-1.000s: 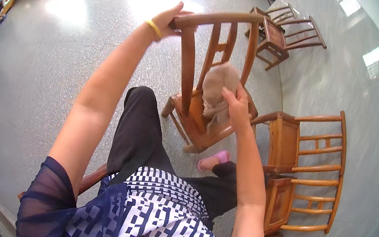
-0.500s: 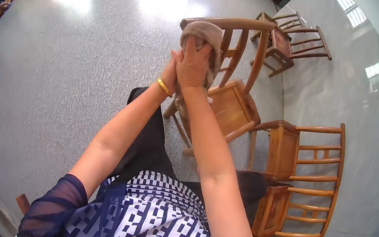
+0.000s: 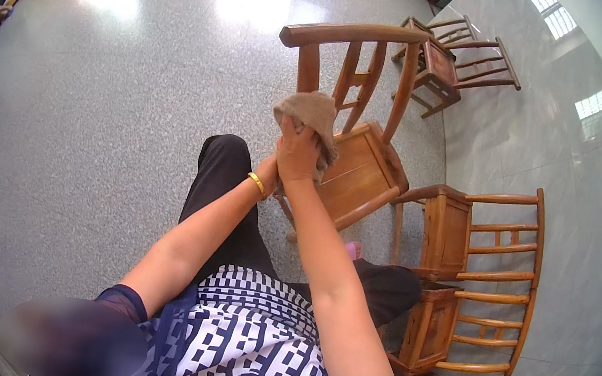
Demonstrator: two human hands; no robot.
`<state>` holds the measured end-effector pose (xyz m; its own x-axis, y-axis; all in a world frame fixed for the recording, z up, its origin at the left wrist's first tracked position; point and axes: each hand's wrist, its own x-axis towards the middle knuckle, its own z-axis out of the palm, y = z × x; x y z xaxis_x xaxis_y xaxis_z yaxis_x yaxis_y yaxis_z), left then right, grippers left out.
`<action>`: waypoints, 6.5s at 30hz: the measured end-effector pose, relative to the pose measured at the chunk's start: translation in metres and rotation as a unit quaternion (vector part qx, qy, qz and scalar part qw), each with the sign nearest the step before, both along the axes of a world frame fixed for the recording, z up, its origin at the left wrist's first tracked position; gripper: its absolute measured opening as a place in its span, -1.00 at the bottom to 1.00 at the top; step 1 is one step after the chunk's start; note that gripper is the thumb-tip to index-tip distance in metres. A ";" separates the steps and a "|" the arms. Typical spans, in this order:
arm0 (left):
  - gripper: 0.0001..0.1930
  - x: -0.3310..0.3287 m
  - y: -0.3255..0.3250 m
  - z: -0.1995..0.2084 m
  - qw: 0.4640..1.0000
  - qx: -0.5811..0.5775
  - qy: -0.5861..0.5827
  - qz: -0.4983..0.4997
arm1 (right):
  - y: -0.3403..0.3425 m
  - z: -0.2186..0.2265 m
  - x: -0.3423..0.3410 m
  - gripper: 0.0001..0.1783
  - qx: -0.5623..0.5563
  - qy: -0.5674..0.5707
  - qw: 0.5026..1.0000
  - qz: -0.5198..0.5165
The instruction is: Wiping and cleaning wooden chairs with a cloth.
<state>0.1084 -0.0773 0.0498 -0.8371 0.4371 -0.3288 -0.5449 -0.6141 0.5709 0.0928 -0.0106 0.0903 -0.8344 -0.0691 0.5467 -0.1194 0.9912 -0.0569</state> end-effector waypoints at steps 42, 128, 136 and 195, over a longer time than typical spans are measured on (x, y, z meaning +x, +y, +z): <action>-0.92 -0.143 0.054 0.234 0.847 -0.193 0.445 -0.217 | 0.278 0.178 0.233 -0.32 -0.767 0.188 0.612 -0.053; -0.27 0.043 -0.157 0.212 0.954 -0.209 0.196 0.090 | -0.010 -0.038 -0.192 -0.52 -0.050 -0.448 0.888 0.094; -0.33 0.039 -0.145 0.212 0.955 -0.207 0.190 0.095 | 0.013 -0.023 -0.160 -0.51 -0.198 -0.424 0.880 -0.080; -0.47 0.060 -0.110 0.231 0.947 -0.217 0.167 0.168 | -0.047 0.166 0.005 -0.63 -0.397 -0.079 0.870 0.281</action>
